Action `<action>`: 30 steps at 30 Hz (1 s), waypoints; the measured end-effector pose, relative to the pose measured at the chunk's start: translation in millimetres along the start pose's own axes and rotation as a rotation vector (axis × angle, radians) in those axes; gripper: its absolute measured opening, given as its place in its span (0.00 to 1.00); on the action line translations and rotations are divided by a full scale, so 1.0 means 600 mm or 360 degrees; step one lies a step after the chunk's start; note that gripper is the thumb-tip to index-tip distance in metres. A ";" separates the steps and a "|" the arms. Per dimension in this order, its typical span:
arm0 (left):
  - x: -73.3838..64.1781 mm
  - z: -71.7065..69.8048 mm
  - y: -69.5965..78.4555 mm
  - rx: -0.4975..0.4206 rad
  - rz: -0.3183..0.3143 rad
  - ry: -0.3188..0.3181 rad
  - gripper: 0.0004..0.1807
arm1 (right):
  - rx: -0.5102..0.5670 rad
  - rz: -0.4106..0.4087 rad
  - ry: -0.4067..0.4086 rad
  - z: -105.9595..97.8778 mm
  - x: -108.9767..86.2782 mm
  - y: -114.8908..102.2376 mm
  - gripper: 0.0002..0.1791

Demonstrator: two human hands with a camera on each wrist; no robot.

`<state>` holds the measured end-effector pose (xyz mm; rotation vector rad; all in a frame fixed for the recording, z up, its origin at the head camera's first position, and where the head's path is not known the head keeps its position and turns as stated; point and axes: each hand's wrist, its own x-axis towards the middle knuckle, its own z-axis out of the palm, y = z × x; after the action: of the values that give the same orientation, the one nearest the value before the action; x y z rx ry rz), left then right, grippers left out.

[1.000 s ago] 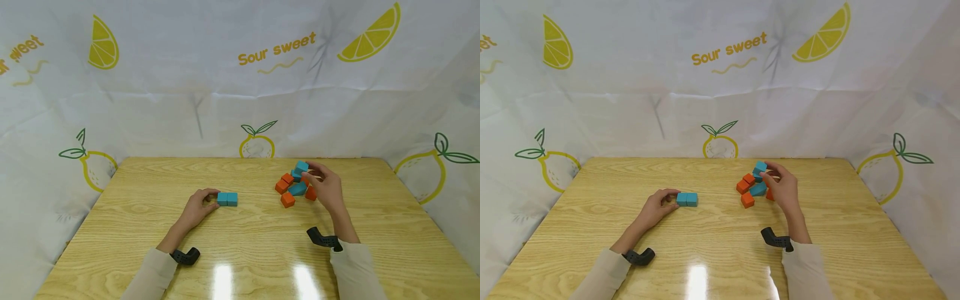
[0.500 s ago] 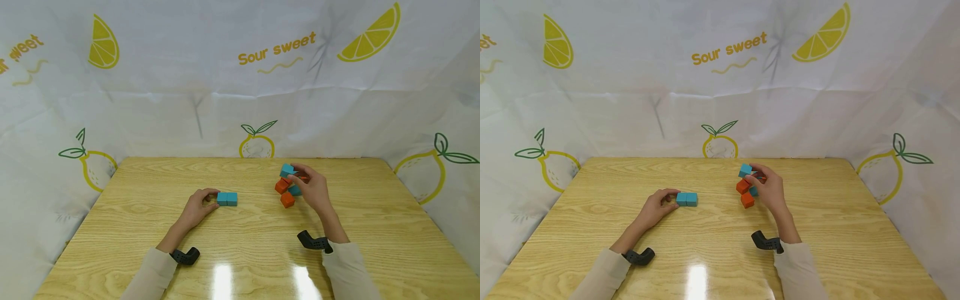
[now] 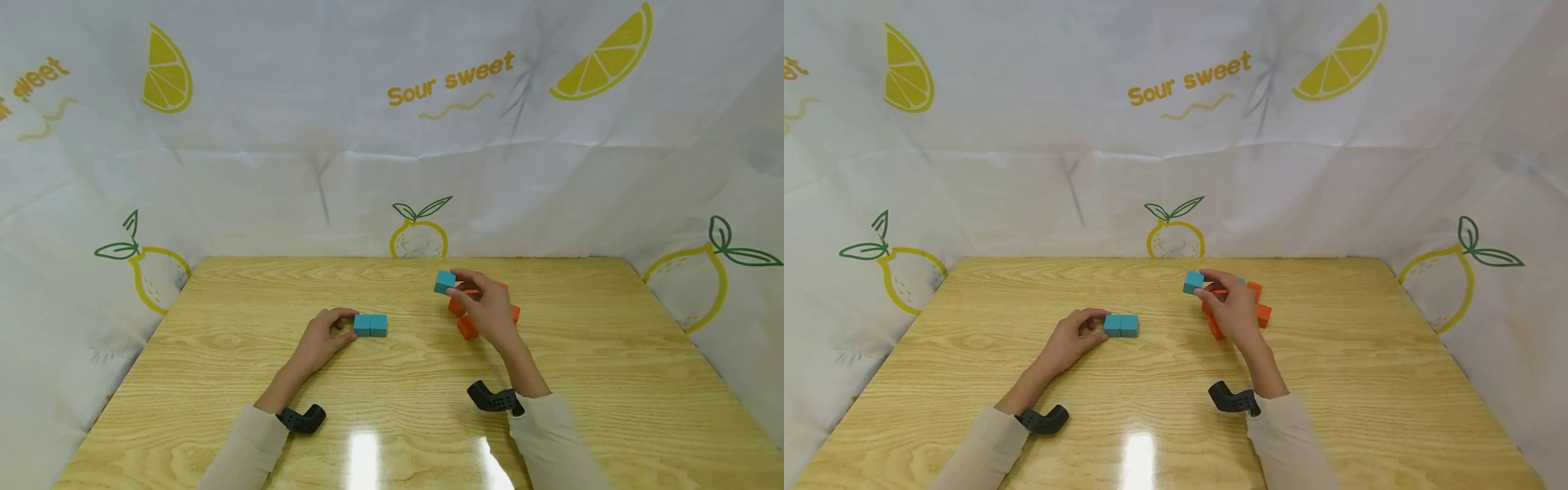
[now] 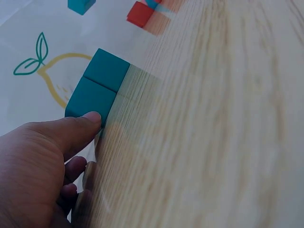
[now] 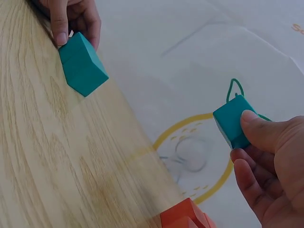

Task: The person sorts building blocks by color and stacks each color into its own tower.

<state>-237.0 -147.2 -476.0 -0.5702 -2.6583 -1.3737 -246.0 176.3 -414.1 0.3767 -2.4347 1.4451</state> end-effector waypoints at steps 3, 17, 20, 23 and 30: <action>-0.001 0.000 0.001 -0.0007 0.0002 0.0001 0.22 | -0.0013 -0.0011 -0.0008 0.011 0.001 -0.004 0.23; 0.000 -0.002 -0.001 -0.0010 0.0001 -0.0003 0.21 | 0.0084 -0.0067 -0.0096 0.060 0.003 -0.035 0.22; 0.000 -0.001 -0.002 -0.0007 0.0001 -0.0003 0.21 | 0.0078 -0.0062 -0.0116 0.071 0.002 -0.039 0.22; 0.000 -0.002 -0.001 -0.0006 0.0004 -0.0002 0.21 | 0.0073 -0.0060 -0.0132 0.083 0.001 -0.042 0.23; 0.000 -0.002 0.000 -0.0009 0.0012 0.0012 0.23 | 0.0153 -0.0116 -0.0160 0.107 -0.001 -0.050 0.22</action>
<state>-237.3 -148.0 -475.6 -0.5740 -2.6442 -1.3787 -241.6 106.0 -419.7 0.5663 -2.4066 1.5505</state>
